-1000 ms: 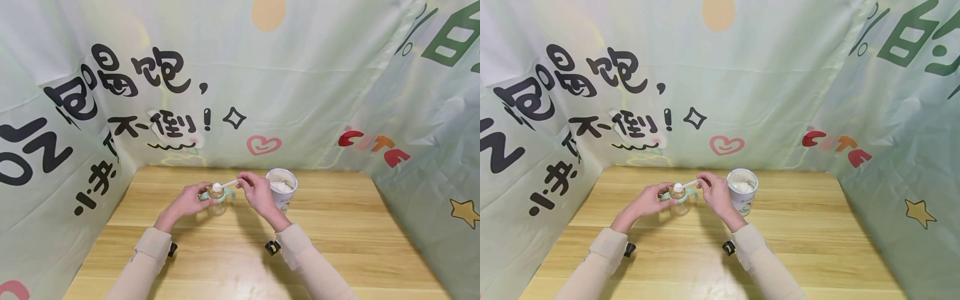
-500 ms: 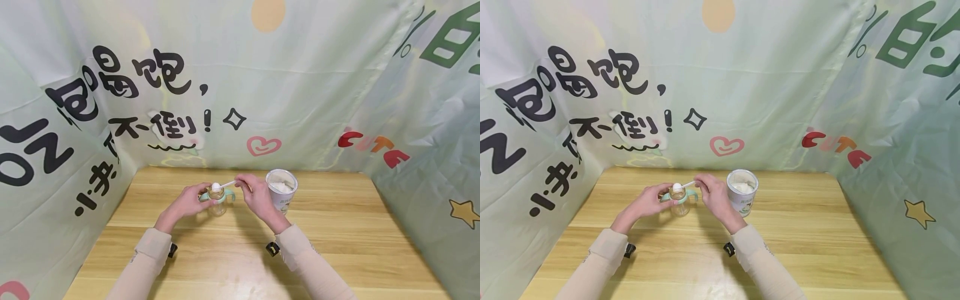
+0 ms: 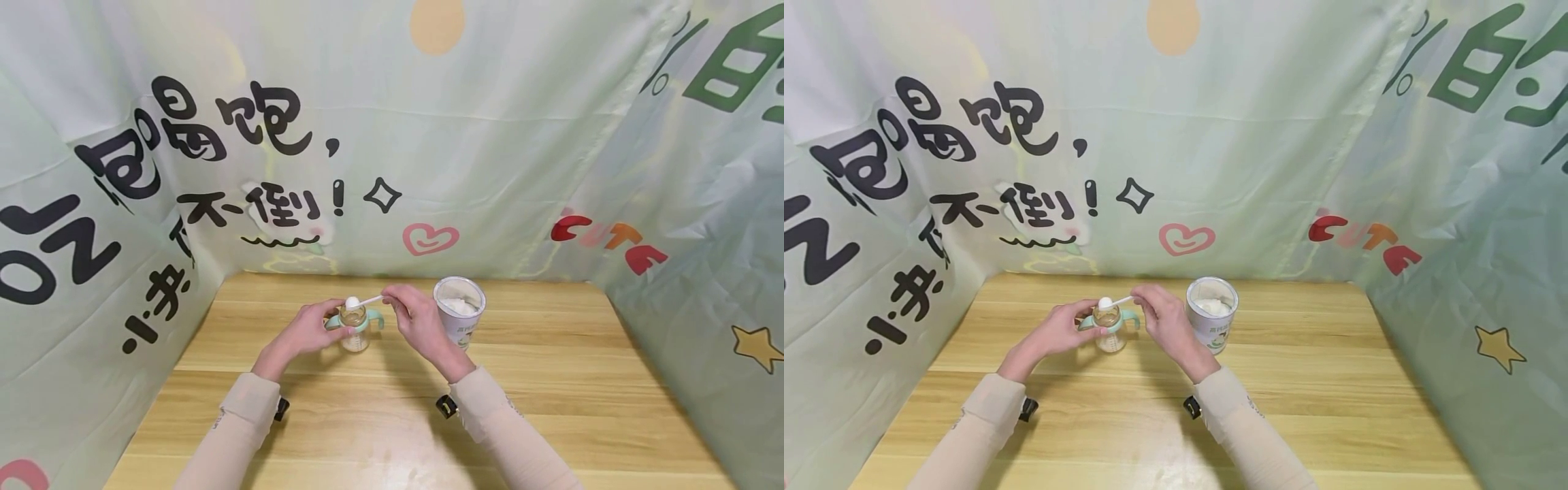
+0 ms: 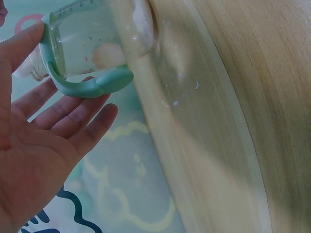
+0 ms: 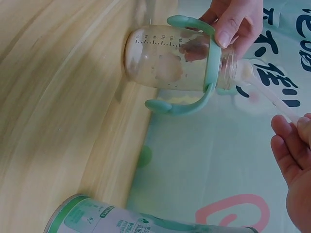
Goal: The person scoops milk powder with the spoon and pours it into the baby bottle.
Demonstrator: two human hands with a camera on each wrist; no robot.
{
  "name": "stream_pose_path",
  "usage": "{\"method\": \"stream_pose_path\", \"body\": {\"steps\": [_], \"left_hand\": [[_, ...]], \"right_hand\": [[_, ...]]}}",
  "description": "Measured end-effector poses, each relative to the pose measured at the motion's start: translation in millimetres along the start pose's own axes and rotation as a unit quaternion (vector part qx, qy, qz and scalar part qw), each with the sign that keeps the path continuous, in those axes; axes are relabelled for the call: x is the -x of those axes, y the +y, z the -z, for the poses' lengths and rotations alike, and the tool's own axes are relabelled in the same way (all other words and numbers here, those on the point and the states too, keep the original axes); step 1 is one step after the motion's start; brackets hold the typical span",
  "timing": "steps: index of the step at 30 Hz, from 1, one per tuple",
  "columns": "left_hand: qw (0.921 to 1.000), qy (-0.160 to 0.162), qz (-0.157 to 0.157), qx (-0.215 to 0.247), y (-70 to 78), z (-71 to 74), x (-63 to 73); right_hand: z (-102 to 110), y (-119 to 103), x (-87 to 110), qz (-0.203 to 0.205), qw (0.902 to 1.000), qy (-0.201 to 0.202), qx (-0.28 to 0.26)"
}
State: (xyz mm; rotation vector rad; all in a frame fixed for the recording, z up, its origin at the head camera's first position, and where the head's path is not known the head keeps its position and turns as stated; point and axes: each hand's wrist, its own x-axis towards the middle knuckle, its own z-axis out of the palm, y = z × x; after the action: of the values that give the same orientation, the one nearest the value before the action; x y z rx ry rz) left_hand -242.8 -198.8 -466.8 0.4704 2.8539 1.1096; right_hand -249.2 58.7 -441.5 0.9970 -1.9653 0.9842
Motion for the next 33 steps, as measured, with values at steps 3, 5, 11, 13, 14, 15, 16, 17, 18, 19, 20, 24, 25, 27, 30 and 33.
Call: {"method": "stream_pose_path", "body": {"steps": [3,5,11,13,14,15,16,17,18,19,20,24,25,27,30,33], "left_hand": [[1.0000,0.000,0.000,0.000,-0.2,0.1,0.0],[1.0000,0.000,0.001,0.000,-0.3,0.2,0.1],[1.0000,-0.002,0.002,0.003,0.5,0.5,0.8],[1.0000,-0.002,0.001,0.004,0.9,0.6,1.0],[1.0000,-0.002,0.001,0.004,1.1,0.6,1.0],[1.0000,-0.002,0.000,0.003,1.2,0.6,1.0],[1.0000,-0.002,0.000,0.002,1.1,0.5,1.0],[1.0000,-0.002,0.000,0.002,1.1,0.4,1.0],[1.0000,-0.002,0.000,0.001,1.0,0.3,0.9],[1.0000,-0.002,0.000,0.001,0.9,0.2,0.9],[1.0000,-0.002,0.000,0.001,0.7,0.0,0.8],[1.0000,-0.001,0.001,0.002,0.6,-0.3,0.8],[1.0000,0.000,0.001,0.002,0.7,-0.4,0.8],[1.0000,0.002,-0.001,0.001,0.8,-0.4,0.9],[1.0000,0.004,-0.002,0.002,1.8,-0.2,1.1],[1.0000,0.003,-0.002,0.004,3.2,0.1,1.4]], "right_hand": [[0.4,-0.5,-0.5,0.000,1.0000,-0.002,-0.002],[0.9,-1.1,-0.6,-0.002,1.0000,-0.005,-0.005],[2.0,-2.0,-0.3,0.001,0.9999,-0.009,-0.007],[2.2,-1.9,0.1,0.002,1.0000,-0.008,-0.005],[2.3,-1.8,0.3,0.002,1.0000,-0.007,-0.005],[2.4,-1.6,0.6,0.002,1.0000,-0.007,-0.004],[2.4,-1.5,0.9,0.001,1.0000,-0.008,-0.004],[2.5,-1.4,1.2,0.000,1.0000,-0.008,-0.004],[2.5,-1.3,1.6,-0.002,1.0000,-0.009,-0.003],[2.6,-1.1,1.8,-0.003,0.9999,-0.009,-0.005],[2.4,-0.8,2.2,-0.005,0.9999,-0.008,-0.007],[2.4,-0.9,2.6,-0.022,0.9995,-0.004,-0.021],[2.5,-1.1,2.6,-0.029,0.9992,-0.003,-0.028],[3.0,-1.8,2.5,-0.042,0.9984,-0.003,-0.037],[3.1,-1.4,3.2,-0.061,0.9971,-0.008,-0.045],[3.1,-0.6,4.1,-0.075,0.9957,-0.014,-0.051]]}}
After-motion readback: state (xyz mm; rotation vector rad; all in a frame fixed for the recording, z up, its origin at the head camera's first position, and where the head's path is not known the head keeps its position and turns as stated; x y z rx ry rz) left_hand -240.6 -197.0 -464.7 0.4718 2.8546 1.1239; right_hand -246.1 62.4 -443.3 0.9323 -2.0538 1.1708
